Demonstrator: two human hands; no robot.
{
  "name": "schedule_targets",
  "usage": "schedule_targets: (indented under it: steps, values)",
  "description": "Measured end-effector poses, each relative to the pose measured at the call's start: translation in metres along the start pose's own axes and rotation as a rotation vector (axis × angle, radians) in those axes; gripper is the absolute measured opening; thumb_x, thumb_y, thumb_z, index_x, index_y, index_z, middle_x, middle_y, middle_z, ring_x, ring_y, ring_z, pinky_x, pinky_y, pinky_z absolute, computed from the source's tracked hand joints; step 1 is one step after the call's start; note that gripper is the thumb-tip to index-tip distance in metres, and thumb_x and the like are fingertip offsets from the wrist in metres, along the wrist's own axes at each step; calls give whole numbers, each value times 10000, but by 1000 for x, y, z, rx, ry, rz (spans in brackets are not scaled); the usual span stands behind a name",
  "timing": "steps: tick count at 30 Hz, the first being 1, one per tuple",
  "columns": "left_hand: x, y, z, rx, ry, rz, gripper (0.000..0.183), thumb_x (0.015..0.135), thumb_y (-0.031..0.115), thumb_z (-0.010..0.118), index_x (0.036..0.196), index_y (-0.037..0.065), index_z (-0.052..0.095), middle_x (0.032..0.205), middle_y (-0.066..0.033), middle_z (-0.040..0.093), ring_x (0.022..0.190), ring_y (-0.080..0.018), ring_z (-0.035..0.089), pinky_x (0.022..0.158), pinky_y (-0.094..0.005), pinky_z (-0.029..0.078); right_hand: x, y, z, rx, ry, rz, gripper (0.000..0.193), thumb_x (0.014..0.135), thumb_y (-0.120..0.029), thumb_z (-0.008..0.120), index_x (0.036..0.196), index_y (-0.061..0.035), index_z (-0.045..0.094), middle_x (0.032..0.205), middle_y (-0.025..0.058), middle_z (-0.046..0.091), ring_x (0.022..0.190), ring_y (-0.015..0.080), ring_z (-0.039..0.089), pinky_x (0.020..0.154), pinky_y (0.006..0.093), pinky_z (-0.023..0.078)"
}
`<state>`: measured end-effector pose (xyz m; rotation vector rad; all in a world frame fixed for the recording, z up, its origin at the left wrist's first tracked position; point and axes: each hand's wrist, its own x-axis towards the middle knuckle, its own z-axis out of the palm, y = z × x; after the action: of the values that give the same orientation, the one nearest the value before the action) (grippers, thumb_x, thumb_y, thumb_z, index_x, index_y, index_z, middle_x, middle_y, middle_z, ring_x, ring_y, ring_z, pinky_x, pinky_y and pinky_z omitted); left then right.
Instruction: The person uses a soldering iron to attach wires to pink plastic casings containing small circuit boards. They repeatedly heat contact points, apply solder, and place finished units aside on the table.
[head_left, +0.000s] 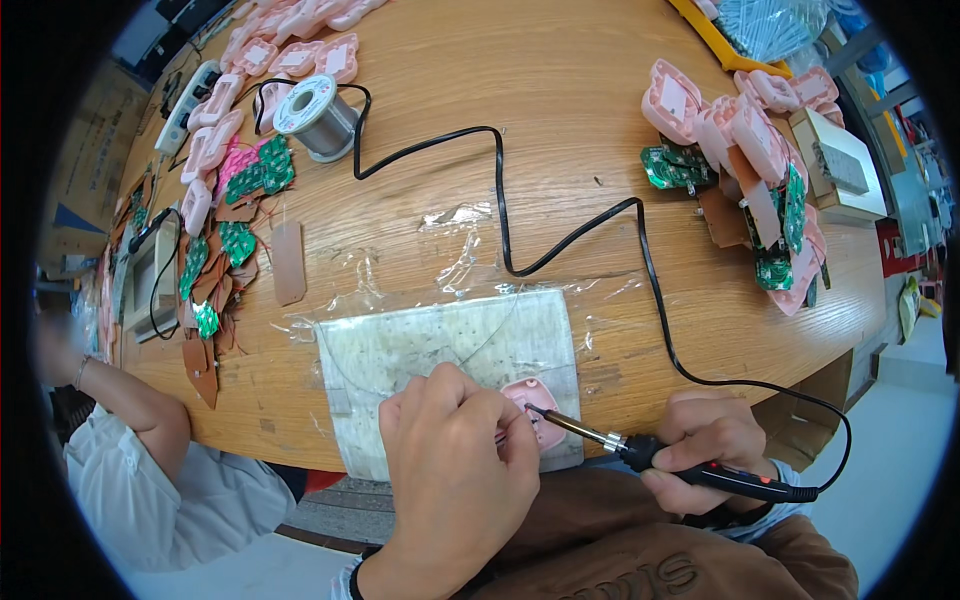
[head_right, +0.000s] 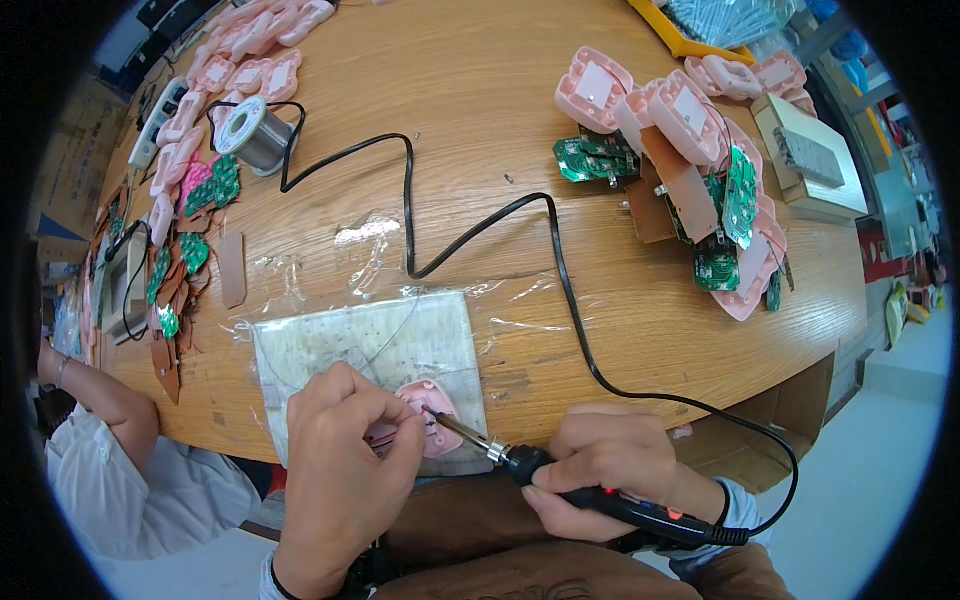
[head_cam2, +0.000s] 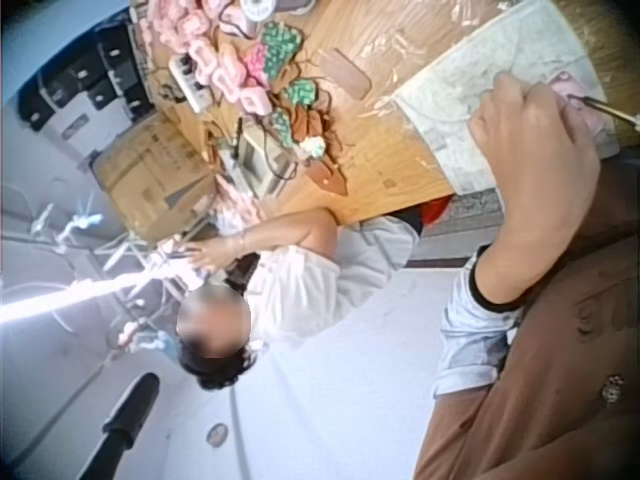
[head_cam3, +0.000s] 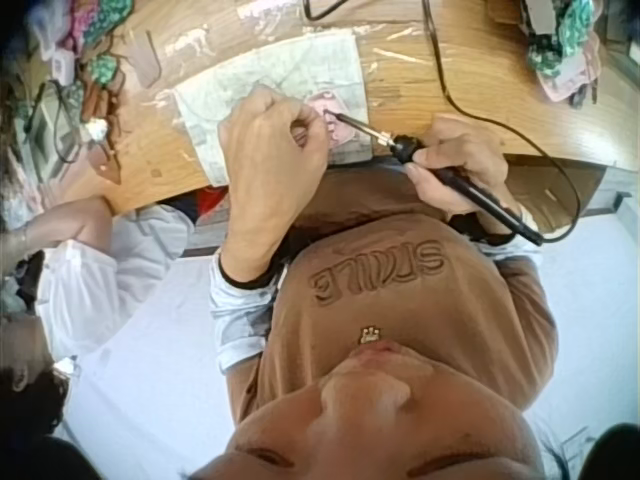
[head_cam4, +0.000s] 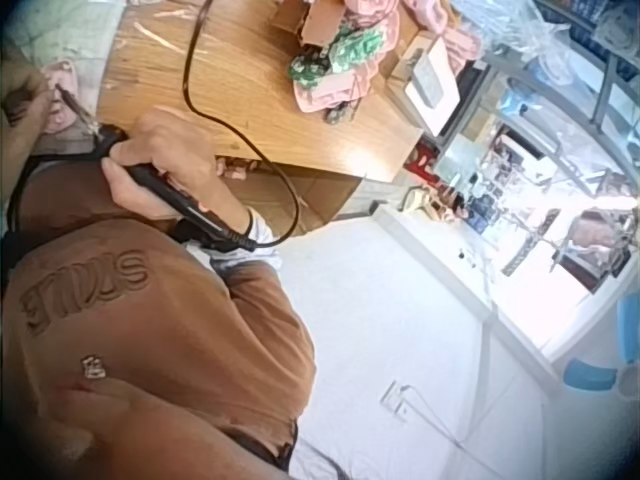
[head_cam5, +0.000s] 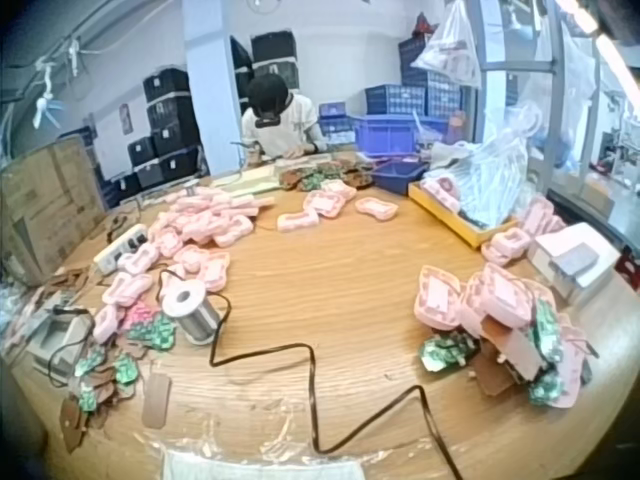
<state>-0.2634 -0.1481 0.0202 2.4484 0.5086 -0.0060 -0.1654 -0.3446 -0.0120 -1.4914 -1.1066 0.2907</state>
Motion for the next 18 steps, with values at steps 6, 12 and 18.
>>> schedule_targets:
  steps: [6,12,18]
  values:
    - [2,1,0,-8,-20,-21,125,650,38,711,628,81,596,768,-56,502,785,-258,519,745,-392,349,2,-5,-3,0,-41,38,211,679,1,755,796,-61,592,597,73,508,462,212,494,417,305,360]
    - [3,0,-1,16,-11,3,83,675,41,708,654,43,628,726,-85,524,705,-269,537,658,-389,397,-2,-4,-7,17,39,47,238,676,3,750,830,-60,580,589,71,506,457,208,489,417,308,351]
    - [3,0,0,-18,-40,-43,139,663,48,717,632,94,590,760,-47,497,771,-262,515,730,-393,354,-7,1,-13,48,69,41,247,682,8,741,849,-56,570,586,68,512,452,201,487,415,312,342]
